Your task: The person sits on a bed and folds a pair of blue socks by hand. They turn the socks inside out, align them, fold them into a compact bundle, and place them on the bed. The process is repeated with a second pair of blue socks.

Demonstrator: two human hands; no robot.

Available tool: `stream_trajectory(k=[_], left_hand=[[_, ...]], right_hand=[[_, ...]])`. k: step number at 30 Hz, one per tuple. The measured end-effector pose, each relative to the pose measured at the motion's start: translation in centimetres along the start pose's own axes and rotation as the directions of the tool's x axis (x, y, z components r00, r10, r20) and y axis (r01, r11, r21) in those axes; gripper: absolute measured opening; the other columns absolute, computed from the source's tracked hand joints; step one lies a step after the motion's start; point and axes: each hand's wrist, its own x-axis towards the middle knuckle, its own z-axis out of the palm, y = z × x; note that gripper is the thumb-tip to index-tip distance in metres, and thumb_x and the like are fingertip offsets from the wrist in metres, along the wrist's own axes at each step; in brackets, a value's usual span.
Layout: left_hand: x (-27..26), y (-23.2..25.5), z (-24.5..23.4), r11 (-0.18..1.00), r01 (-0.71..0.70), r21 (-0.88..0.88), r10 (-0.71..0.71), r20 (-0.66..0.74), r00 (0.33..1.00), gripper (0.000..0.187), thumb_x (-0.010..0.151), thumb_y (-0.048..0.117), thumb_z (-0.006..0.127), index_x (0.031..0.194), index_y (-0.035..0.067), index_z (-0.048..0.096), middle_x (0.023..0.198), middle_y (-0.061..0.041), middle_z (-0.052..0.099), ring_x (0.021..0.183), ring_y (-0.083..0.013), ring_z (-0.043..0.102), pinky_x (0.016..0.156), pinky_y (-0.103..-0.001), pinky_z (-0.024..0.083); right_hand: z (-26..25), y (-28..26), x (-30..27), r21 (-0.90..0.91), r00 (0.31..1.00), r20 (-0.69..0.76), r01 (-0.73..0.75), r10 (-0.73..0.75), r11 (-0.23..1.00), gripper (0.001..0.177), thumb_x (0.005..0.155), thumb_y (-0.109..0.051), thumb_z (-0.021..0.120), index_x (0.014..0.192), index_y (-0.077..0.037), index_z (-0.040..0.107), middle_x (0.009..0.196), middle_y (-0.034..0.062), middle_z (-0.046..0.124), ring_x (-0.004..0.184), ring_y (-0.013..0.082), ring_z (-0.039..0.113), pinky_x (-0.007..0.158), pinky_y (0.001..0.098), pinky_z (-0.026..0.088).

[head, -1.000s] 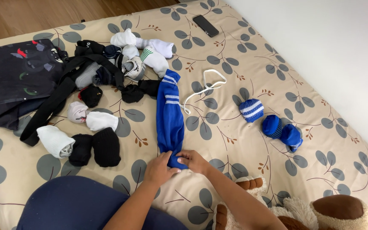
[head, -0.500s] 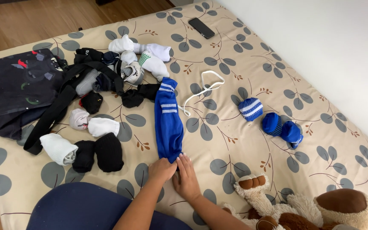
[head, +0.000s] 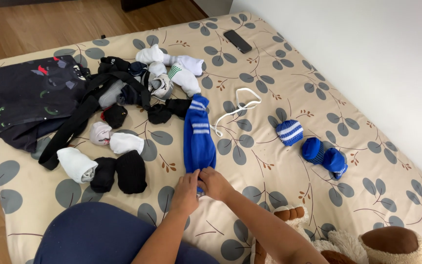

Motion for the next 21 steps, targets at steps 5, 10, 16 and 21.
stream_trajectory(k=[5,10,16,21], left_hand=[[1.0,-1.2,0.8,0.997,0.016,0.075,-0.017,0.013,1.000,0.062,0.088,0.014,0.071,0.143,0.009,0.043,0.104,-0.011,0.062,0.098,-0.0265,0.064,0.086,-0.037,0.054],[2.4,-2.6,2.4,0.992,0.083,0.092,-0.088,0.048,0.995,0.041,0.089,0.023,0.063,0.129,0.016,0.059,0.100,-0.003,0.068,0.089,-0.0233,0.070,0.079,-0.039,0.055],[2.7,-2.2,0.3,0.985,0.175,0.004,-0.172,0.198,0.965,0.045,0.090,0.044,0.060,0.127,0.019,0.063,0.114,-0.005,0.069,0.110,-0.0275,0.068,0.096,-0.045,0.051],[0.7,1.6,-3.0,0.973,0.229,0.024,-0.230,0.064,0.971,0.064,0.099,0.036,0.061,0.153,0.011,0.036,0.129,-0.012,0.054,0.127,-0.0312,0.055,0.100,-0.045,0.049]], right_hand=[[-0.6,-1.2,-0.6,0.239,0.933,0.001,-0.349,0.359,0.906,0.029,0.107,-0.044,0.047,0.112,-0.017,0.056,0.097,0.0105,0.064,0.095,0.0331,0.067,0.082,0.0433,0.056],[-2.0,-6.6,-2.8,-0.077,0.944,-0.287,-0.193,0.164,0.978,0.033,0.111,-0.042,0.036,0.127,-0.015,0.046,0.146,0.0191,0.043,0.135,0.0400,0.043,0.103,0.0496,0.040],[-2.3,-3.9,-3.3,-0.115,0.990,-0.098,-0.115,0.104,0.987,0.076,0.080,-0.027,0.065,0.152,-0.018,0.040,0.152,0.0185,0.038,0.138,0.0414,0.041,0.104,0.0475,0.043],[0.7,0.1,-1.2,-0.175,0.981,0.027,-0.183,0.190,0.968,0.072,0.073,-0.043,0.063,0.140,-0.024,0.045,0.121,0.0088,0.050,0.106,0.0301,0.056,0.083,0.0399,0.046]])
